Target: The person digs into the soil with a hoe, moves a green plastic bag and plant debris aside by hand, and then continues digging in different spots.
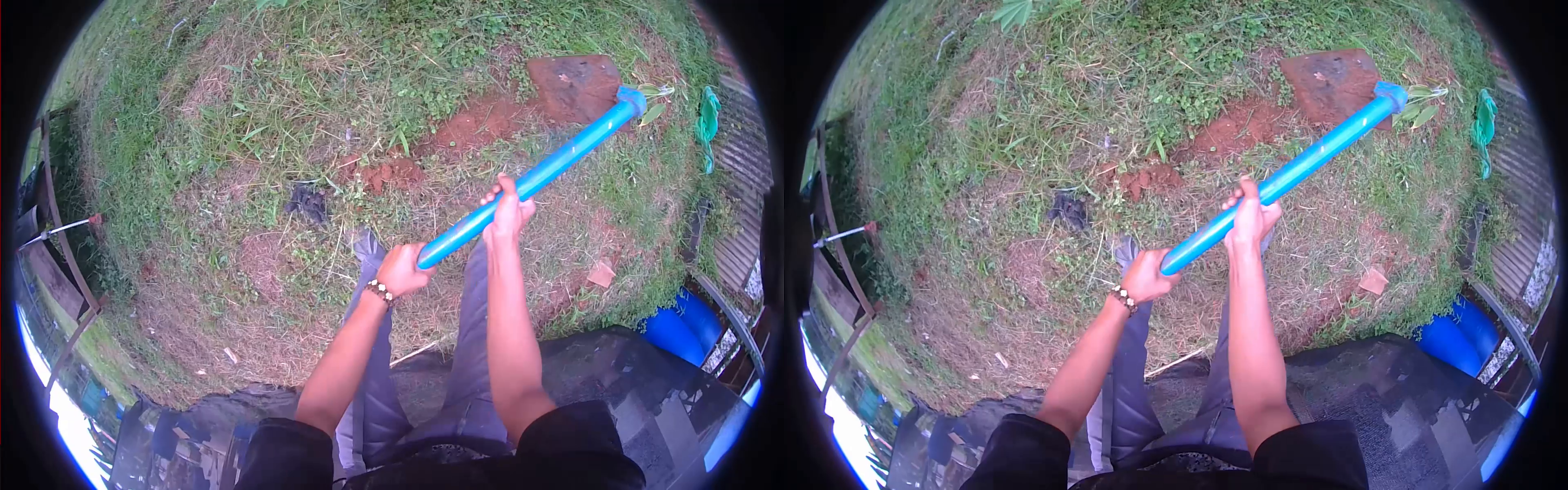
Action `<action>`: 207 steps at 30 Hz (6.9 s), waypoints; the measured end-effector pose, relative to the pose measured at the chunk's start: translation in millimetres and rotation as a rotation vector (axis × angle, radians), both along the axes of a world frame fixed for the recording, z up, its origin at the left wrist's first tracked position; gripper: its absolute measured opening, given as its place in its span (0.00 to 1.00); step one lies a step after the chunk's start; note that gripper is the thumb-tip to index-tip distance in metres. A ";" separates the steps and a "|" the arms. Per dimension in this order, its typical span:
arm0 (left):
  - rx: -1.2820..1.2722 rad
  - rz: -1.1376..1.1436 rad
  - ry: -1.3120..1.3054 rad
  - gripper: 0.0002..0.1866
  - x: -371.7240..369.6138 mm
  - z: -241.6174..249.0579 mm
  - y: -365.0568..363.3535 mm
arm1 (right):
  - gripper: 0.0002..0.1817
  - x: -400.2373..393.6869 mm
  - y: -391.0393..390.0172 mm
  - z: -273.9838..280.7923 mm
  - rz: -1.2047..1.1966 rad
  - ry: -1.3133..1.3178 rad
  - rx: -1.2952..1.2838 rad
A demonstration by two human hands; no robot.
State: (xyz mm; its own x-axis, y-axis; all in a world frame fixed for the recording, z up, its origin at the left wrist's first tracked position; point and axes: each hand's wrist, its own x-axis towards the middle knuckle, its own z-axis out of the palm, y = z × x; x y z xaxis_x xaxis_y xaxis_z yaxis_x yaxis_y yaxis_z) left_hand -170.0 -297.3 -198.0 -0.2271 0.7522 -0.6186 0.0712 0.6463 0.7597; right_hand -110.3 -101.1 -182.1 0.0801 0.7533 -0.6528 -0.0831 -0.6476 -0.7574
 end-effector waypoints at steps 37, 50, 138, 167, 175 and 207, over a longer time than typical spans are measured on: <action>-0.606 0.232 0.411 0.09 101.4 147.2 -216.5 | 0.09 11.5 -249.2 36.4 0.339 0.153 -0.572; 0.083 0.057 0.217 0.11 241.5 20.8 272.6 | 0.17 215.1 273.5 39.5 0.023 -0.081 0.097; -0.232 -0.157 0.310 0.09 189.1 12.7 -34.5 | 0.11 203.9 -38.8 -14.1 -0.149 0.126 -0.308; -0.797 0.032 0.356 0.13 195.3 60.3 -77.9 | 0.06 136.6 -112.0 -96.8 0.173 0.065 -0.789; -0.189 -0.132 0.341 0.13 155.4 14.1 -5.3 | 0.11 165.2 -3.2 -1.0 -0.183 0.085 -0.246; -0.768 -0.161 0.580 0.10 91.9 44.7 -251.2 | 0.08 68.8 -284.2 -109.0 -0.084 0.052 -0.808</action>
